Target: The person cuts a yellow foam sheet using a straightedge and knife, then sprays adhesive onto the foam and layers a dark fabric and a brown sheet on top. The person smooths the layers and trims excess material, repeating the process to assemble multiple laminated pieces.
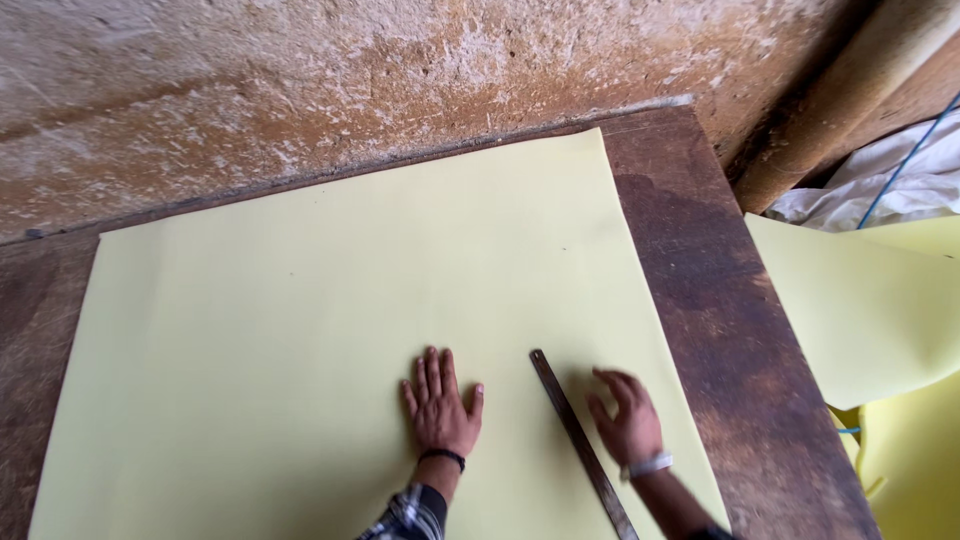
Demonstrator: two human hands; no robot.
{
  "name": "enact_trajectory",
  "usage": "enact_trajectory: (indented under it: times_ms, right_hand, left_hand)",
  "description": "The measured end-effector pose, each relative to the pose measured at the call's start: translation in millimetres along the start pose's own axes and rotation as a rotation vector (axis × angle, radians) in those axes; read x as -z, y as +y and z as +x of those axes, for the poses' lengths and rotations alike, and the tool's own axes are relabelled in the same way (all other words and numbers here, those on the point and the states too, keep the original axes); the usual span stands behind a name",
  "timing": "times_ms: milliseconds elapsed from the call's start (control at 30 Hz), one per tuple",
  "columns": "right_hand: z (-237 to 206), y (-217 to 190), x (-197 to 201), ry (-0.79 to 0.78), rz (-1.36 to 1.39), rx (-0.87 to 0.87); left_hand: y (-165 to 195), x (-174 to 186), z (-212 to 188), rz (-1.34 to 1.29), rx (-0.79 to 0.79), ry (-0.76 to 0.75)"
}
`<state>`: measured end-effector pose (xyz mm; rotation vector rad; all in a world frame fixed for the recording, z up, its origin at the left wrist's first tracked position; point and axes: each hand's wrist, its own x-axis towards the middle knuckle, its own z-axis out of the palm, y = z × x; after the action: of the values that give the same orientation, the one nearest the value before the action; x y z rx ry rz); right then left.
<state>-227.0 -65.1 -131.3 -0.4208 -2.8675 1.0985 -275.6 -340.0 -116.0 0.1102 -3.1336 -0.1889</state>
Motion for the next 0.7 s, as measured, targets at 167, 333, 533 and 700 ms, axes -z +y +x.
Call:
enact_trajectory:
  times_ms: [167,333,533,700]
  right_hand:
    - [169.4,-26.6,-25.5,0.082,0.018,0.128]
    - [238.9,-60.0,-35.5,0.1,-0.097,0.07]
    - [246.1,-76.7,-50.7,0.169,-0.202,-0.017]
    - [202.5,-107.1,-95.4,0.048,0.191,0.051]
  left_hand:
    - [-5.8,-16.9,9.9,-0.023,0.035,-0.098]
    - [-10.7,-16.4,21.3,-0.04,0.036,-0.115]
    - [-19.7,-30.5,29.5,-0.021,-0.042,-0.001]
    - [-20.9,-36.1,32.8,0.01,-0.096,0.187]
